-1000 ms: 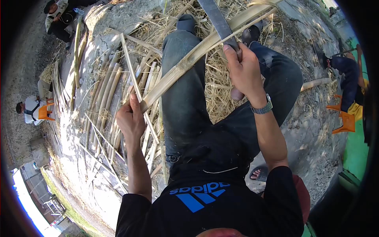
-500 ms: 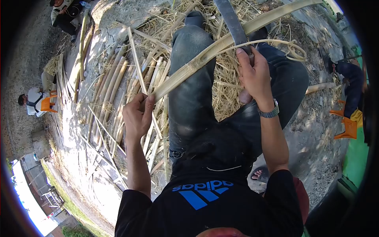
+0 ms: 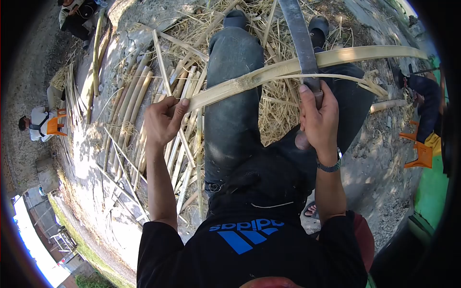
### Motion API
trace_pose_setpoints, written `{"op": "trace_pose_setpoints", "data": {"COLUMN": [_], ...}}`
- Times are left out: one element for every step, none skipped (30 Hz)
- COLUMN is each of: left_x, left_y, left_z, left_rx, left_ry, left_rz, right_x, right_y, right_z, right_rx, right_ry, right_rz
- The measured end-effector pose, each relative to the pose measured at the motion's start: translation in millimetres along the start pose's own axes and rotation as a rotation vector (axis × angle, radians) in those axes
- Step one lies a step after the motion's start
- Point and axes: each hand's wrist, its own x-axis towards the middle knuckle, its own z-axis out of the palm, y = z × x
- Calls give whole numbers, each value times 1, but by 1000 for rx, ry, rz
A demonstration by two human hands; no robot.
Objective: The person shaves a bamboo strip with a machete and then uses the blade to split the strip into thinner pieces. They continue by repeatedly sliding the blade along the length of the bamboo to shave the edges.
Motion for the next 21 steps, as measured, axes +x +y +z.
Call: {"op": "trace_pose_setpoints", "data": {"left_x": [2,4,5,6,6,5,5,5,4,4,5,6,6,10,7,4,5,2,1,1,0], "left_y": [2,3,5,8,14,22,33,45,53,59,65,71,68,62,58,56,55,53,50,46,42], "left_z": [0,2,3,4,5,7,8,7,8,9,9,6,6,3,-1,-6,-7,-7,-6,-4,-1], "left_rx": [12,8,20,31,27,31,35,59,56,19,-13,30,82,99,116,118,112,152,165,150,130], "left_ry": [-18,-20,-43,-68,-70,-77,-85,-102,-99,-124,-143,-145,-99,-76,-73,-93,-114,-85,-73,-58,-42], "left_rz": [-1,-2,6,15,15,-6,-27,-56,-57,-70,-85,-93,-35,38,89,95,97,115,69,122,175], "right_x": [-5,-9,-12,-13,-13,-13,-12,-11,-11,-10,-9,-9,-10,-11,-14,-17,-18,-19,-20,-21,-23], "right_y": [-2,-6,-7,-7,-6,-4,-3,-4,-4,-2,1,5,7,12,18,22,23,25,26,25,26], "right_z": [-3,-7,-9,-13,-16,-19,-21,-23,-24,-25,-26,-27,-25,-25,-24,-22,-21,-21,-20,-18,-15], "right_rx": [-4,24,50,58,54,80,105,93,91,109,131,137,130,174,207,196,176,168,158,147,136], "right_ry": [2,14,27,37,39,68,98,106,105,138,167,151,166,154,129,143,155,152,151,160,114], "right_rz": [3,38,74,85,86,98,109,104,101,116,128,146,176,180,209,209,210,213,212,206,207]}}
